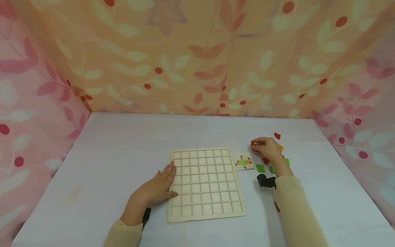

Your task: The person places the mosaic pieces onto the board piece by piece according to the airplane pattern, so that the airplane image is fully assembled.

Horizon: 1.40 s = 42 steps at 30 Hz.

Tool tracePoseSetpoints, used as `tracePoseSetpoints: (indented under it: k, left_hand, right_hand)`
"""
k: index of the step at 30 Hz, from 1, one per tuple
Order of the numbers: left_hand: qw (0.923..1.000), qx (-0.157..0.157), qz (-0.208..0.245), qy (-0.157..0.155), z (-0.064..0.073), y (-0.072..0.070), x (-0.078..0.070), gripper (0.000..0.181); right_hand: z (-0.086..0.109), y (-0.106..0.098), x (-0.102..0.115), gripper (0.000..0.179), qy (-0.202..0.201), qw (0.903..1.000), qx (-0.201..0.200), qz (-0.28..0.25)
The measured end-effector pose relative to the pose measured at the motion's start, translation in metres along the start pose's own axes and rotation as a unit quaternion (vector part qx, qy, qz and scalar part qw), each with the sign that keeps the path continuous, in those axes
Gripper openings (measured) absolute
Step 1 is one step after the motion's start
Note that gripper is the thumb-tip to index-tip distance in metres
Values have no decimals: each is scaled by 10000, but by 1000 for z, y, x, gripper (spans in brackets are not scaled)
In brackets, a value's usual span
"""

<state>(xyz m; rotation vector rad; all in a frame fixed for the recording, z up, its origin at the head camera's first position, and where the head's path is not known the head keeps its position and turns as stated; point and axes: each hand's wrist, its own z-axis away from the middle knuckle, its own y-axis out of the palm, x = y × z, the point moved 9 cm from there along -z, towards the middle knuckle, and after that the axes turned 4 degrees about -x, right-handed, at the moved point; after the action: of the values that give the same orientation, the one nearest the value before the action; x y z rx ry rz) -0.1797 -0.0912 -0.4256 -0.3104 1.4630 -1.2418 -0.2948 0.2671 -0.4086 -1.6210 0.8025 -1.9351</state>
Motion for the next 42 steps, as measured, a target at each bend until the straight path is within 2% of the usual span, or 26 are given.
tracePoseSetpoints:
  k: [2,6,9,12,17,23,29,36,42]
  left_hand:
    - [10000,28,-18,48,-5,0,-3,81]
    - [10000,45,-74,49,-11,-1,-4,84]
    - [9999,84,-107,29,-10,-1,-2,87]
    - [9999,109,-81,-10,-7,-2,2,89]
    - [9998,110,-156,-50,-4,-5,5,85]
    - [9999,135,-68,-4,-6,-4,2,82]
    - [9998,199,-57,48,-10,-1,-2,82]
    - [9996,250,-83,-92,-11,3,1,82]
    - [9995,274,-79,-147,-10,4,2,76]
  right_hand:
    - [5,-1,1,28,139,9993,69,-350]
    - [13,5,11,23,118,9934,296,-1106]
    - [18,16,18,23,157,9854,470,-1630]
    - [22,27,25,24,269,9801,451,-1917]
    - [26,40,36,26,252,9789,282,-2010]
    - [27,59,48,27,-3,9760,259,-2160]
    - [30,79,61,18,-206,9724,491,-2269]
    - [31,105,77,18,-382,9656,952,-2388]
    - [32,122,91,13,-435,9721,1135,-2004]
